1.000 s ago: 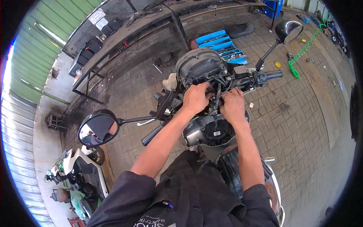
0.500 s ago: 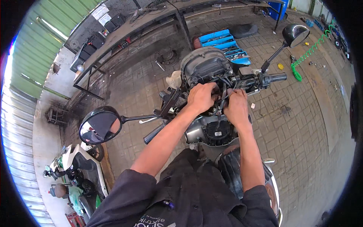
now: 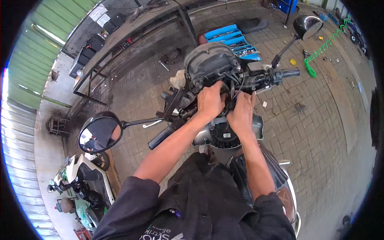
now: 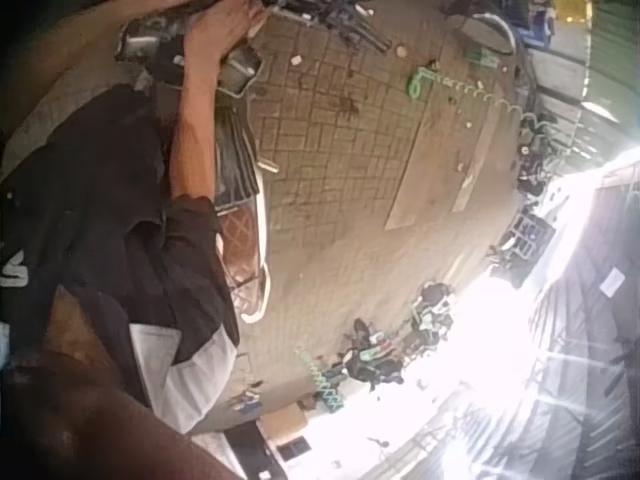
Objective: The person sprays a lubricant onto the front handlebar assembly of a motorcycle, then removes and reinstalls the front cowling and instrument cluster. They then use a T-handle wrench and a screwdriver to tighten screws on the front and side panels of the vehicle.
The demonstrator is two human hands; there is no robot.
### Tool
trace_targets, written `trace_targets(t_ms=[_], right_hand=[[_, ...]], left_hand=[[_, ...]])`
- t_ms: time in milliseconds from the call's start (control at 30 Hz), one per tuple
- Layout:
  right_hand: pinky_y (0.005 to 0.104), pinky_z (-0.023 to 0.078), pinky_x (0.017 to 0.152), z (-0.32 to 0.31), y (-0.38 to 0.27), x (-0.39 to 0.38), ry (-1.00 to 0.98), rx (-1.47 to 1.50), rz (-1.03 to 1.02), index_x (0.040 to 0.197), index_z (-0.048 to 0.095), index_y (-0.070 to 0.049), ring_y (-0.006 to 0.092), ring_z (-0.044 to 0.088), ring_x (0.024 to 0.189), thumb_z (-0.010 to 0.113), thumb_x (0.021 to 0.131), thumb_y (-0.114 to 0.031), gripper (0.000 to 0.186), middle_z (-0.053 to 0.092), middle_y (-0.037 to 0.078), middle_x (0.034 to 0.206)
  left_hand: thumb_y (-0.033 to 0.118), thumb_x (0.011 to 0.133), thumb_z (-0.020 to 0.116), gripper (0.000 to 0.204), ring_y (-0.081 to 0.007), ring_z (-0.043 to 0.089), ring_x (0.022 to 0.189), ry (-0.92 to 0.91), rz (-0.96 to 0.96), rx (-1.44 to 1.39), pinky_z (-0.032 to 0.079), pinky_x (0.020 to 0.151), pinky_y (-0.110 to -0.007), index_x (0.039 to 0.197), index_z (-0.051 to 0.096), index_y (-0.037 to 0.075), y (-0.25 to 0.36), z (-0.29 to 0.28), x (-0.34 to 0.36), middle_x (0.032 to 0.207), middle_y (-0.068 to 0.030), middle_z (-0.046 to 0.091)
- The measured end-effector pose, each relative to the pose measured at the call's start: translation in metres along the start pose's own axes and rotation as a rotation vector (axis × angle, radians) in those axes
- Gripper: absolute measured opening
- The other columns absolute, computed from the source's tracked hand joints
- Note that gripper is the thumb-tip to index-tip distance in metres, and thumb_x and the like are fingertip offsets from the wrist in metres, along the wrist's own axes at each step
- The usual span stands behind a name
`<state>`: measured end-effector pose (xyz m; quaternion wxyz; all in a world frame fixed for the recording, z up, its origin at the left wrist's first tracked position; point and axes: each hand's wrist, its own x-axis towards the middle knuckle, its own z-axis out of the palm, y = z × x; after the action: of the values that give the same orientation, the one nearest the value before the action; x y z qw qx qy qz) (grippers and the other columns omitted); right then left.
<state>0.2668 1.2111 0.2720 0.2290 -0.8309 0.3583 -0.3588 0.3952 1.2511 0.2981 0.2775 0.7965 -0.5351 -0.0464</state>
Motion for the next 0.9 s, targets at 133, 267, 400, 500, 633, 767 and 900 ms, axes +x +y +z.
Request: trace_targets(t_ms=[133,267,400,500,633,767,900], right_hand=[[0.0625,0.017,0.113,0.006,0.002,-0.002,0.023,0.018,-0.021,0.099,0.052,0.006,0.041,0.051,0.108,0.06,0.063,0.008,0.037,0.059,0.025,0.099],[0.0642,0.016,0.112,0.004,0.009,-0.002,-0.008,-0.031,-0.089,0.102,0.052,0.004,0.0408,0.053,0.105,0.061,0.068,0.004,0.035,0.059,0.022,0.097],[0.0656,0.016,0.111,-0.015,0.006,0.001,-0.12,-0.116,-0.057,0.106,0.052,0.003,0.0391,0.055,0.104,0.062,0.068,0.002,0.039,0.061,0.019,0.096],[0.0659,0.018,0.11,-0.013,0.006,-0.005,-0.053,-0.189,-0.134,0.11,0.054,0.002,0.0348,0.057,0.107,0.065,0.072,-0.003,0.04,0.063,0.017,0.096],[0.0632,0.021,0.111,-0.018,0.002,-0.008,-0.071,-0.174,-0.112,0.117,0.055,-0.001,0.0321,0.057,0.109,0.063,0.077,-0.006,0.041,0.063,0.016,0.101],[0.0577,0.03,0.103,-0.021,0.007,-0.003,0.267,-0.05,0.029,0.118,0.053,0.0,0.0351,0.055,0.107,0.06,0.083,-0.006,0.036,0.061,0.016,0.107],[0.0502,0.037,0.095,-0.057,-0.019,0.023,0.352,0.003,-0.08,0.121,0.053,-0.001,0.0374,0.052,0.109,0.061,0.086,-0.011,0.037,0.057,0.017,0.114]], left_hand=[[0.007,0.075,0.065,0.03,-0.0449,0.063,0.087,0.021,-0.004,-0.034,0.05,0.078,-0.052,0.104,0.062,0.002,-0.004,0.006,-0.002,0.088,-0.0243,0.067],[0.005,0.074,0.064,0.023,-0.0455,0.063,0.083,-0.059,0.074,-0.049,0.051,0.075,-0.052,0.097,0.06,0.001,-0.007,0.003,0.003,0.086,-0.0248,0.067],[0.002,0.073,0.062,0.027,-0.0457,0.064,0.08,-0.211,0.164,0.139,0.052,0.071,-0.053,0.1,0.059,0.002,0.01,-0.013,-0.003,0.082,-0.0224,0.067],[0.005,0.074,0.067,0.04,-0.0458,0.051,0.114,-0.009,0.344,0.109,0.044,0.094,-0.052,0.113,0.057,0.003,0.023,-0.042,-0.027,0.122,-0.0266,0.054],[0.009,0.077,0.071,0.067,-0.0541,0.021,0.136,0.126,0.343,0.096,0.025,0.111,-0.058,0.136,0.041,-0.001,0.019,-0.055,-0.045,0.147,-0.0354,0.021],[0.019,0.077,0.075,0.097,-0.0586,0.006,0.139,0.113,0.145,0.048,0.013,0.113,-0.063,0.146,0.011,-0.008,0.033,-0.042,-0.059,0.145,-0.0448,0.007],[0.023,0.079,0.075,0.101,-0.0571,0.009,0.14,0.04,0.082,0.003,0.013,0.113,-0.062,0.143,0.007,-0.016,0.016,-0.024,-0.066,0.148,-0.0414,0.01]])
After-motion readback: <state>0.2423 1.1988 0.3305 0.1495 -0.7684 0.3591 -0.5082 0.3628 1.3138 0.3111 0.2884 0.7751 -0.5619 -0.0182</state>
